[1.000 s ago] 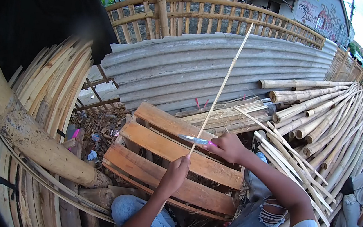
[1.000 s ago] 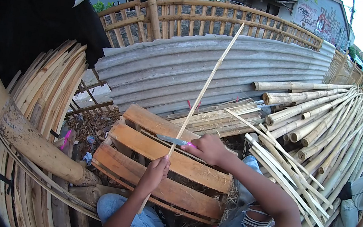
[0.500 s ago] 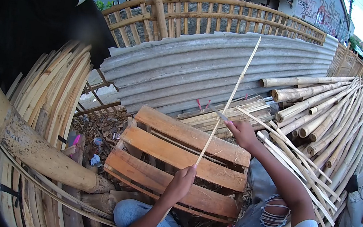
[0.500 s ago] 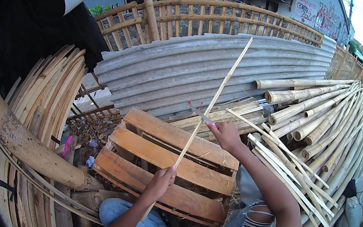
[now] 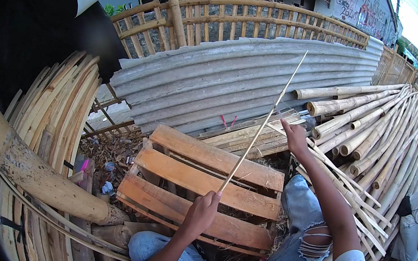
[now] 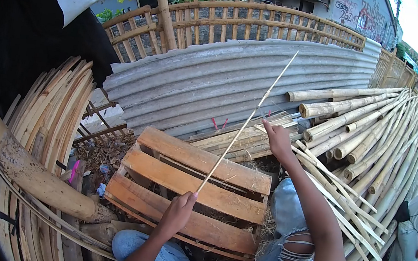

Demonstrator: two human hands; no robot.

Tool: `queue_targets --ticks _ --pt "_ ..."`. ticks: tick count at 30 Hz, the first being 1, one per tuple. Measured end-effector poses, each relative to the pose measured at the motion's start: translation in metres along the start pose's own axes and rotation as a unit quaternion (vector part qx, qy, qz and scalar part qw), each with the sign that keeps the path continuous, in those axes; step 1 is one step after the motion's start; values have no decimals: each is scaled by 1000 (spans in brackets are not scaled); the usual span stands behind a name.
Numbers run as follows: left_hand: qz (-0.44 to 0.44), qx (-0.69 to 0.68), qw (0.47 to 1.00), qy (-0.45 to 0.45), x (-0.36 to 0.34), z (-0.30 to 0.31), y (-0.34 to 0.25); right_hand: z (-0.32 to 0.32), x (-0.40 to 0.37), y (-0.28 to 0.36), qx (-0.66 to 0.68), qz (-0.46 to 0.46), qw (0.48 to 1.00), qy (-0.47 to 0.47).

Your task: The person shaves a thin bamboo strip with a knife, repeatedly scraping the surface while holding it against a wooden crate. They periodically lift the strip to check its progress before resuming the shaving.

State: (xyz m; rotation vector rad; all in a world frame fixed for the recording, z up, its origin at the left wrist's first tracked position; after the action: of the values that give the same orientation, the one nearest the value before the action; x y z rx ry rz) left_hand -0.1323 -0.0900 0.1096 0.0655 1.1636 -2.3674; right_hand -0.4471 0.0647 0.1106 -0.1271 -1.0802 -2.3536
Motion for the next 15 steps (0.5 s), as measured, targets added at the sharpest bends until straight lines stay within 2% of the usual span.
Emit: queue_targets --ticks 1,2,5,6,7,10,12,14,15 --pt "-2 1 1000 0 2 -1 0 -5 -13 4 48 -40 998 7" --pt "-11 2 1000 -11 2 -1 -1 -11 -26 10 70 -33 994 74" --pt "-8 11 999 -33 5 -2 -1 -20 -67 63 -12 110 944 311" --pt "4 18 999 -51 5 0 0 -42 -94 78 24 206 918 339" --pt "5 19 998 -53 6 0 3 -49 -103 90 17 211 907 364" --pt "-26 34 994 -105 6 2 4 -53 -105 101 17 226 907 356" --pt "-28 19 994 -104 4 5 -1 -44 -88 102 -27 284 920 269" --pt "-35 -4 994 -107 3 2 3 -30 -47 89 -6 153 970 189" --pt "-42 -26 993 -110 4 -2 8 -14 -20 77 66 63 982 165"
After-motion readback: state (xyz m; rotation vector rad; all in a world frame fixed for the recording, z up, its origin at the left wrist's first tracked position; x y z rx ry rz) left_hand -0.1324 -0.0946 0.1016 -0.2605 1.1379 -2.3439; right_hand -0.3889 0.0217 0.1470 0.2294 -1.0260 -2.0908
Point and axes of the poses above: each hand's wrist, its own x-axis towards the middle knuckle, its own z-axis out of the back of the hand, y = z × x, the point moved 1 cm from there along x, towards the middle knuckle, and after that the axes turned 4 degrees about x, right-handed, at the moved point
